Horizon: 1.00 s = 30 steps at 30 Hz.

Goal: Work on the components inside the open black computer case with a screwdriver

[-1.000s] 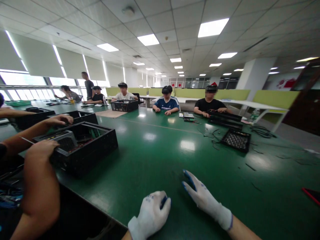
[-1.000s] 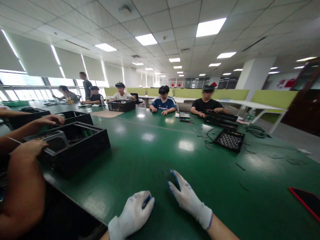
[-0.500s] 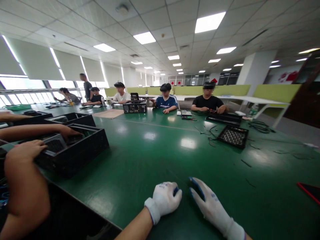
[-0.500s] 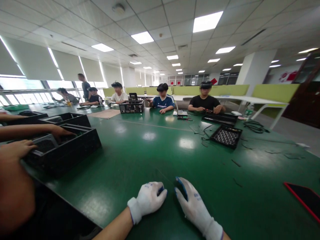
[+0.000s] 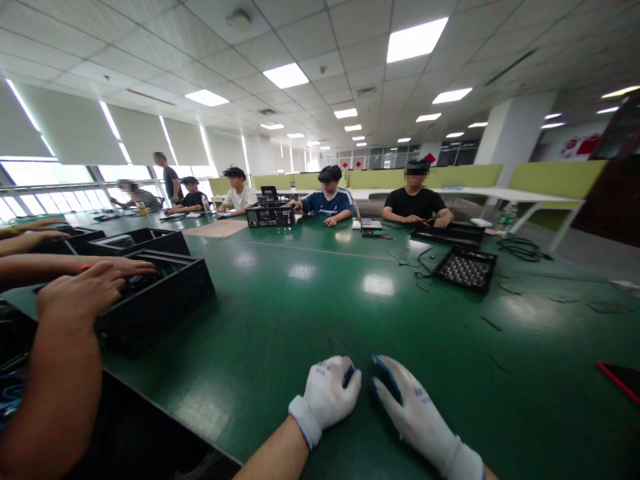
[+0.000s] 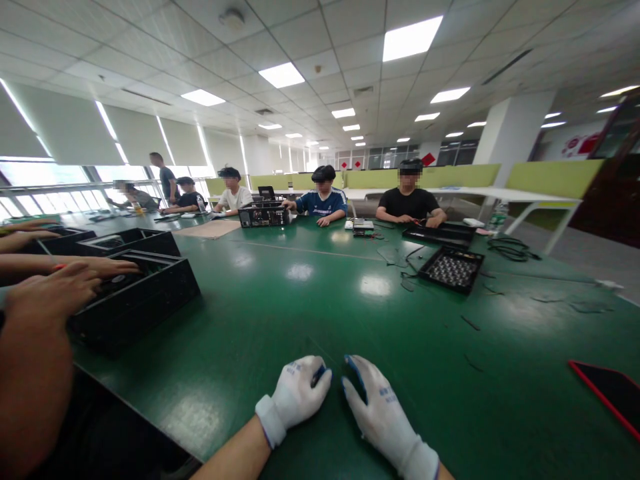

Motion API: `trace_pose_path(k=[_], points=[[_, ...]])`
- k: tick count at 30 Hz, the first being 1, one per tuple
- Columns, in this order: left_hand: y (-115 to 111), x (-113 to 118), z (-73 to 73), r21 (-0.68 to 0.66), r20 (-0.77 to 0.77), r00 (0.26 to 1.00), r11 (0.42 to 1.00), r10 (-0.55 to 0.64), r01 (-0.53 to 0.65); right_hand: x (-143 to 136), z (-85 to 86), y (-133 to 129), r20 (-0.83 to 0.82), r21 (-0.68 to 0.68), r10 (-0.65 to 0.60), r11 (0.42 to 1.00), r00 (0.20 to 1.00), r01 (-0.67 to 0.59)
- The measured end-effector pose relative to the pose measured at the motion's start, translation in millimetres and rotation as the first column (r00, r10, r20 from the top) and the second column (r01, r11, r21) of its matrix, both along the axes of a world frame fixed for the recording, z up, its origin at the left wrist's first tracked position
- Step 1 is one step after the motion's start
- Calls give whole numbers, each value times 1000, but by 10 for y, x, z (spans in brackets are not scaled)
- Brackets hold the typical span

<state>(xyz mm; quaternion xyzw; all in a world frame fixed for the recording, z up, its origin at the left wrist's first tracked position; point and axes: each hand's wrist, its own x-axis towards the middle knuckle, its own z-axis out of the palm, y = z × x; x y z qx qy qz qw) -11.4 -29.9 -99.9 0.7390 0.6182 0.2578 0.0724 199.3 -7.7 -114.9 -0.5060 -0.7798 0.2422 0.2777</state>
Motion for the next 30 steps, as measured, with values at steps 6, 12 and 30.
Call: trace_pose_path(k=[6,12,30], points=[[16,-2,-40,20,11,1000,1000,1,-1,5,-37,14,-3,43,7,999,1000,-7],[34,-11,-72,39,19,1000,999,2,-3,14,-36,14,-3,59,3,998,1000,-3],[44,-10,-100,56,28,1000,998,-13,11,23,-47,19,4,46,18,999,1000,-19]])
